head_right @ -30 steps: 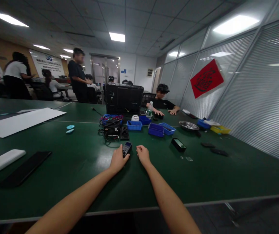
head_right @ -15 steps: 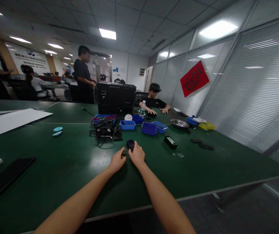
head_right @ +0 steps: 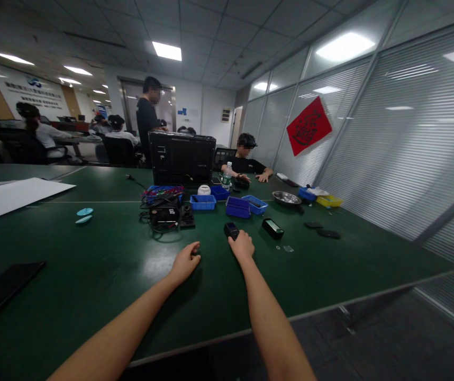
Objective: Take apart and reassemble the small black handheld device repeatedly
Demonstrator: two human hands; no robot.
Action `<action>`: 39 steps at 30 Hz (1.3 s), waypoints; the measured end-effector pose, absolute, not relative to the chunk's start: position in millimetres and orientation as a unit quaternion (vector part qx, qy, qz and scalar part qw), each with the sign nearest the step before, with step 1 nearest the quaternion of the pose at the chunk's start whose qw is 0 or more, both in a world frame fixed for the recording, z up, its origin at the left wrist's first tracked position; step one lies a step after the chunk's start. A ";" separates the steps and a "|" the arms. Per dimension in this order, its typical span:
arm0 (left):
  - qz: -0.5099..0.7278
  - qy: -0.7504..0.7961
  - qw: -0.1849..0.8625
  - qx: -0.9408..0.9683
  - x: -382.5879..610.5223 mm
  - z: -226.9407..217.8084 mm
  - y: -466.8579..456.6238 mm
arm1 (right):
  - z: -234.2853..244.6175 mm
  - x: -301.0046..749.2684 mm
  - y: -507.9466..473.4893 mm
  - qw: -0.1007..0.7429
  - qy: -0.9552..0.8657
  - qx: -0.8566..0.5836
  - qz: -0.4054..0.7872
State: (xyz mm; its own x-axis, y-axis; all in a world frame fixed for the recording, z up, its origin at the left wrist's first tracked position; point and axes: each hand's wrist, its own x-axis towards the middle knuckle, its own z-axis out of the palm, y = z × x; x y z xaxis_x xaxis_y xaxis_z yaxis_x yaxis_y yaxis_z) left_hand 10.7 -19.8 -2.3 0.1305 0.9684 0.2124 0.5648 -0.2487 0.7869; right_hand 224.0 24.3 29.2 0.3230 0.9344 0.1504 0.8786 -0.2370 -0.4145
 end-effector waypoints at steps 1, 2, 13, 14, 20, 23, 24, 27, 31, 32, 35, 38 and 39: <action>0.366 0.549 0.276 0.699 10.6 -2.0 -19.9 | 28.9 223.8 24.6 0.223 -0.579 -0.782 0.064; 0.364 0.549 0.277 0.700 10.6 -2.0 -20.0 | 28.4 223.8 24.9 0.228 -0.578 -0.781 0.062; 0.357 0.550 0.264 0.708 11.0 -0.5 -22.5 | 23.3 225.2 28.0 0.228 -0.576 -0.784 0.050; 0.356 0.550 0.265 0.708 11.0 0.2 -22.8 | 24.0 224.9 28.0 0.229 -0.575 -0.783 0.056; 0.356 0.550 0.265 0.707 10.6 1.8 -22.8 | 38.7 225.8 19.6 0.401 -0.527 -0.750 -0.014; 0.351 0.549 0.265 0.710 10.7 2.5 -22.7 | 46.0 226.7 13.6 0.522 -0.502 -0.686 -0.063; 0.352 0.548 0.264 0.712 10.8 2.9 -22.8 | 46.7 226.0 12.6 0.545 -0.506 -0.666 -0.050; 0.354 0.549 0.265 0.709 11.3 3.8 -22.9 | 41.6 218.5 14.0 0.560 -0.547 -0.616 0.085; 0.373 0.556 0.277 0.690 12.2 2.7 -21.6 | 25.2 201.4 19.7 0.453 -0.613 -0.558 0.328; 0.381 0.558 0.278 0.683 12.4 1.9 -21.0 | 21.5 198.1 20.7 0.422 -0.628 -0.550 0.353; 0.404 0.564 0.269 0.668 12.0 -0.2 -18.9 | 16.6 194.3 21.8 0.378 -0.668 -0.566 0.300; 0.420 0.580 0.238 0.656 9.8 -0.7 -17.0 | 20.0 196.4 20.7 0.377 -0.693 -0.592 0.164; 0.423 0.588 0.230 0.650 8.8 -0.6 -16.4 | 22.0 197.0 19.8 0.380 -0.700 -0.590 0.134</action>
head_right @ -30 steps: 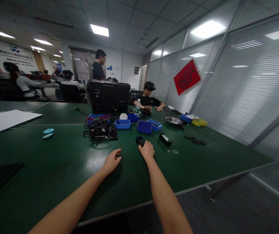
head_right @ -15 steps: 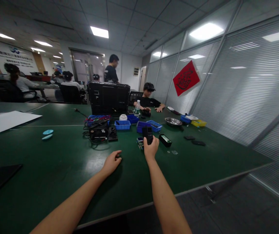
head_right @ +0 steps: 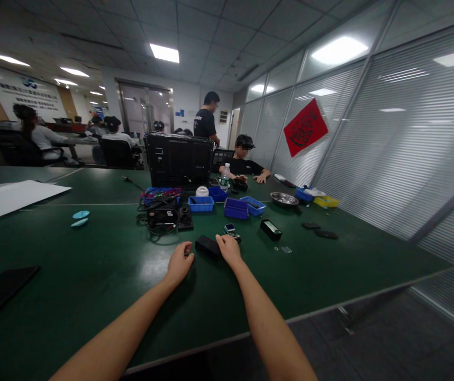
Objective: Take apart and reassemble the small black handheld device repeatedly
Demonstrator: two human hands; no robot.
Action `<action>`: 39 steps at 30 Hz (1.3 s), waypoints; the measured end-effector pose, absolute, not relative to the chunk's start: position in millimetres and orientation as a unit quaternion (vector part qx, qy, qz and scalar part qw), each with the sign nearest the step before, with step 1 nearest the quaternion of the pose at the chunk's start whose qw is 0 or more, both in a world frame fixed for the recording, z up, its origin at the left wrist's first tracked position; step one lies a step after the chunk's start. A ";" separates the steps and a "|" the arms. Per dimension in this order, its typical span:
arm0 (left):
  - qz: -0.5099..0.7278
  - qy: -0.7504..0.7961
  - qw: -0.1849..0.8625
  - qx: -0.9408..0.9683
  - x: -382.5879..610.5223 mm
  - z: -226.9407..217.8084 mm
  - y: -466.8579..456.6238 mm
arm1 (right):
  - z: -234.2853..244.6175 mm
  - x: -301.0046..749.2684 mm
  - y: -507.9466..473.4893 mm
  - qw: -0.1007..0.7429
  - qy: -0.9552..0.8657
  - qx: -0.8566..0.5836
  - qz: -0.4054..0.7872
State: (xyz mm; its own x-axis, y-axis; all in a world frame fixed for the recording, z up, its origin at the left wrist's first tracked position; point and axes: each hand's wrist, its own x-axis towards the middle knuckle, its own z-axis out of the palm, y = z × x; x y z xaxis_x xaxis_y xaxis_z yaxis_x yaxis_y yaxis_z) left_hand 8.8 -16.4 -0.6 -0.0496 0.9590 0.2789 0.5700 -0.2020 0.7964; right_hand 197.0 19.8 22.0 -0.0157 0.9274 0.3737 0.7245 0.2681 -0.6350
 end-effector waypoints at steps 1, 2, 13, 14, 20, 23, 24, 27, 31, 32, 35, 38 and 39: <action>0.425 0.597 0.224 0.642 7.7 -0.4 -15.8 | 23.8 197.0 18.6 0.383 -0.707 -0.584 0.115; 0.427 0.603 0.221 0.636 6.7 -0.1 -15.2 | 25.4 196.4 17.2 0.385 -0.714 -0.574 0.106; 0.418 0.582 0.186 0.672 6.0 3.8 -19.8 | 27.3 187.4 13.0 0.360 -0.719 -0.564 0.189; 0.414 0.575 0.176 0.683 6.3 3.4 -20.0 | 28.7 187.4 11.7 0.360 -0.720 -0.562 0.190; 0.403 0.576 0.158 0.693 6.0 -2.4 -16.4 | 35.1 179.2 -0.2 0.315 -0.792 -0.496 0.164; 0.406 0.575 0.158 0.693 5.3 -1.3 -16.2 | 32.4 176.7 1.5 0.336 -0.775 -0.501 0.189; 0.408 0.568 0.158 0.697 5.3 0.0 -16.9 | 31.0 177.0 3.4 0.346 -0.762 -0.505 0.210; 0.412 0.542 0.157 0.715 5.9 4.4 -20.0 | 28.4 180.2 9.7 0.348 -0.742 -0.500 0.281; 0.402 0.524 0.162 0.733 7.5 5.5 -21.8 | 31.0 190.3 15.2 0.389 -0.730 -0.508 0.238; 0.399 0.523 0.168 0.735 7.8 4.9 -21.7 | 32.4 195.0 16.4 0.411 -0.713 -0.531 0.202; 0.390 0.525 0.197 0.730 8.2 3.0 -21.3 | 34.6 215.1 20.5 0.442 -0.631 -0.635 0.060; 0.385 0.528 0.218 0.725 7.9 2.7 -21.6 | 32.0 235.2 25.2 0.359 -0.569 -0.740 -0.024; 0.385 0.528 0.220 0.725 7.7 2.8 -21.8 | 30.3 239.5 26.7 0.319 -0.560 -0.764 -0.023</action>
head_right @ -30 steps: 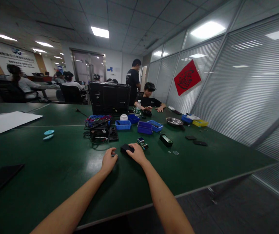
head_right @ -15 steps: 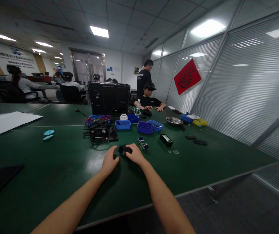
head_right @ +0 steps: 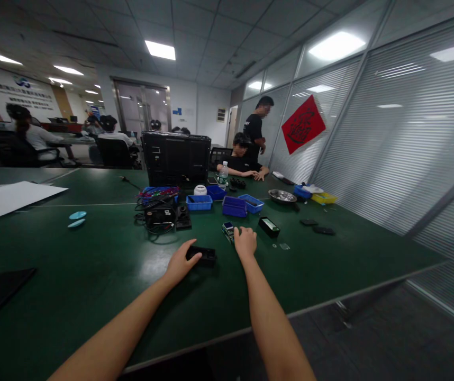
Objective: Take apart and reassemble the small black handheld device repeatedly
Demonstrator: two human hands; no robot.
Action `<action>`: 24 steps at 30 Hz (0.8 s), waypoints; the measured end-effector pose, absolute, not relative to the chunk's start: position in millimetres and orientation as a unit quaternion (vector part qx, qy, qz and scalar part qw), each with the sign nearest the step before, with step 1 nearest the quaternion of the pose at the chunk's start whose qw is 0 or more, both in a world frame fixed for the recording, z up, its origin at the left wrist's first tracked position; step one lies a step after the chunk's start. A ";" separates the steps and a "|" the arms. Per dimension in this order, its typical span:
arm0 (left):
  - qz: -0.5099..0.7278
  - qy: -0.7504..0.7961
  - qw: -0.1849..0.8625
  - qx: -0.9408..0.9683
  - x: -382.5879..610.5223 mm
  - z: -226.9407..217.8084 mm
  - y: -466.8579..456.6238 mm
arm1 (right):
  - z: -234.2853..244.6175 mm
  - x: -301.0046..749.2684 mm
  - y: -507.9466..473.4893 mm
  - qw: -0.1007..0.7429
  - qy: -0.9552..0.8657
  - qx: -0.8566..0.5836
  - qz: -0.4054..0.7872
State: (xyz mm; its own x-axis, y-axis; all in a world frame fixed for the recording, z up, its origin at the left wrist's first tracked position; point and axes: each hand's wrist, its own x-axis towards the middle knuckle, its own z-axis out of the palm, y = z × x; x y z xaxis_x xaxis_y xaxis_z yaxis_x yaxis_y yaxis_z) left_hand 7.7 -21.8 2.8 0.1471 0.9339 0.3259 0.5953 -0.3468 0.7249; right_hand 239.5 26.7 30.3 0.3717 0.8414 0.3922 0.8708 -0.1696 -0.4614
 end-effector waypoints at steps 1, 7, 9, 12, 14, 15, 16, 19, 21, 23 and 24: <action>0.385 0.527 0.221 0.725 7.5 3.0 -21.9 | 28.3 242.2 28.0 0.279 -0.560 -0.780 -0.014; 0.379 0.534 0.230 0.720 6.8 2.9 -22.0 | 19.4 233.2 30.8 0.179 -0.608 -0.773 -0.006; 0.379 0.535 0.235 0.718 6.9 3.5 -22.2 | 18.4 227.6 28.9 0.192 -0.619 -0.761 -0.036; 0.382 0.537 0.238 0.714 7.4 4.3 -22.6 | 19.0 220.2 24.6 0.216 -0.645 -0.731 -0.054; 0.386 0.534 0.239 0.713 7.7 4.0 -22.3 | 20.3 216.5 22.4 0.235 -0.658 -0.714 -0.044; 0.388 0.532 0.240 0.713 7.7 3.6 -21.9 | 21.1 215.4 21.9 0.244 -0.660 -0.710 -0.037; 0.390 0.531 0.241 0.713 7.7 3.1 -21.4 | 21.6 214.8 21.7 0.252 -0.659 -0.709 -0.029; 0.389 0.535 0.249 0.707 6.4 2.2 -19.3 | 22.2 216.0 22.7 0.255 -0.649 -0.717 -0.010; 0.384 0.535 0.256 0.708 4.6 2.7 -18.5 | 21.6 217.2 23.6 0.237 -0.649 -0.723 -0.002; 0.378 0.527 0.262 0.714 2.4 4.0 -18.4 | 21.0 216.9 23.8 0.212 -0.654 -0.726 0.000; 0.374 0.523 0.265 0.719 1.4 4.8 -18.6 | 20.7 216.0 23.5 0.204 -0.658 -0.725 -0.002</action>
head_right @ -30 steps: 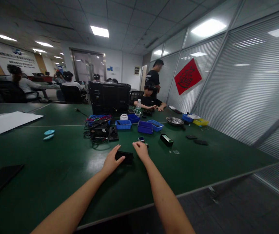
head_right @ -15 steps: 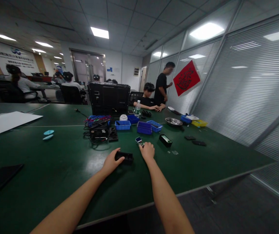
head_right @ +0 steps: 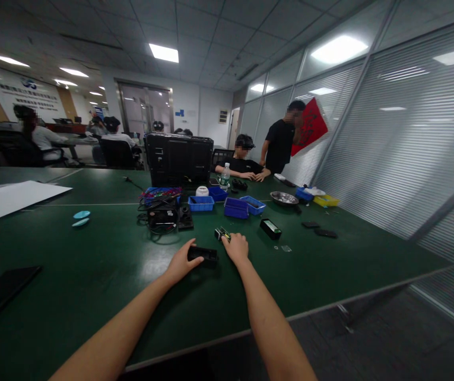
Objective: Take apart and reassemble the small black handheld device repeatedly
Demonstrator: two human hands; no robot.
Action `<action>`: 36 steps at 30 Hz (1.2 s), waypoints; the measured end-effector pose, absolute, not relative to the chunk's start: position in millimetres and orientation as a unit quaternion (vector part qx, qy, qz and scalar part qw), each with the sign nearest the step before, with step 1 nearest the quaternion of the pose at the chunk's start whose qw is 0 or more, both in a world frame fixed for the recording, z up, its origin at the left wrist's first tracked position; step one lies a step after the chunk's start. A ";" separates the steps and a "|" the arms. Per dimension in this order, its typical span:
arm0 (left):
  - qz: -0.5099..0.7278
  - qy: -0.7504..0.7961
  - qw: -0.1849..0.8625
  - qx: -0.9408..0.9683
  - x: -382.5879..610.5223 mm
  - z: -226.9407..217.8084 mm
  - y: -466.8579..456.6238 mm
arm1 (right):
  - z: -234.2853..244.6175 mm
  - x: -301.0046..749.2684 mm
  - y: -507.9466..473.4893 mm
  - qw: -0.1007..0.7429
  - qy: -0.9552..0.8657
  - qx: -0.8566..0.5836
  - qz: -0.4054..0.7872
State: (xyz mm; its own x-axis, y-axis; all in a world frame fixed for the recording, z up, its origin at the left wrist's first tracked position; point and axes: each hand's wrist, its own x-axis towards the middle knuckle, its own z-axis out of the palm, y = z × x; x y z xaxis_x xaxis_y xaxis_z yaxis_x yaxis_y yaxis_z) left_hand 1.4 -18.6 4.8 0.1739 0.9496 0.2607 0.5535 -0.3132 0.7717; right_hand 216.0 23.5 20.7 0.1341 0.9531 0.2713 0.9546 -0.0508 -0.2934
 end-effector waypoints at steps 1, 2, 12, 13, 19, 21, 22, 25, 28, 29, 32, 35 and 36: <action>0.370 0.519 0.268 0.723 0.5 5.5 -18.9 | 20.6 214.7 23.0 0.201 -0.663 -0.721 -0.007; 0.368 0.516 0.270 0.725 -0.1 6.0 -19.3 | 20.5 213.2 22.4 0.203 -0.670 -0.714 -0.014; 0.372 0.507 0.293 0.720 -3.9 7.2 -17.5 | 18.8 213.5 23.1 0.258 -0.719 -0.645 -0.015; 0.370 0.503 0.297 0.722 -5.6 7.4 -16.7 | 19.0 215.4 23.7 0.248 -0.724 -0.644 -0.002; 0.346 0.486 0.309 0.740 -16.0 6.9 -12.1 | 23.1 226.8 27.4 0.230 -0.738 -0.632 0.062; 0.337 0.493 0.311 0.739 -17.6 6.4 -11.2 | 24.2 229.4 28.6 0.245 -0.732 -0.629 0.091; 0.335 0.496 0.311 0.739 -17.9 6.2 -10.9 | 24.8 230.1 29.0 0.260 -0.727 -0.627 0.103; 0.337 0.503 0.302 0.736 -17.3 5.8 -11.1 | 27.7 228.3 28.0 0.350 -0.693 -0.615 0.137; 0.348 0.515 0.288 0.729 -14.9 5.0 -11.7 | 32.9 220.9 23.4 0.466 -0.650 -0.546 0.251; 0.350 0.518 0.284 0.727 -13.9 4.7 -11.9 | 34.7 217.8 21.4 0.492 -0.640 -0.508 0.300; 0.352 0.532 0.273 0.720 -11.1 4.4 -12.2 | 38.0 210.2 16.2 0.511 -0.631 -0.422 0.402; 0.356 0.554 0.261 0.706 -9.5 5.2 -12.7 | 36.5 207.0 14.2 0.481 -0.647 -0.421 0.416; 0.357 0.560 0.259 0.702 -9.3 5.6 -12.8 | 35.3 206.8 14.2 0.466 -0.656 -0.430 0.410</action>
State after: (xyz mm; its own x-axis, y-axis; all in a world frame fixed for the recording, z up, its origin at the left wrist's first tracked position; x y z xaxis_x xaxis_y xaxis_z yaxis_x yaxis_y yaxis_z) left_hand -9.3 -12.8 5.6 0.1182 0.9703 0.2111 0.6013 -0.2392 0.7624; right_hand 206.8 14.2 35.3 -0.1951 0.9459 0.2594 0.1815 0.2947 -0.9382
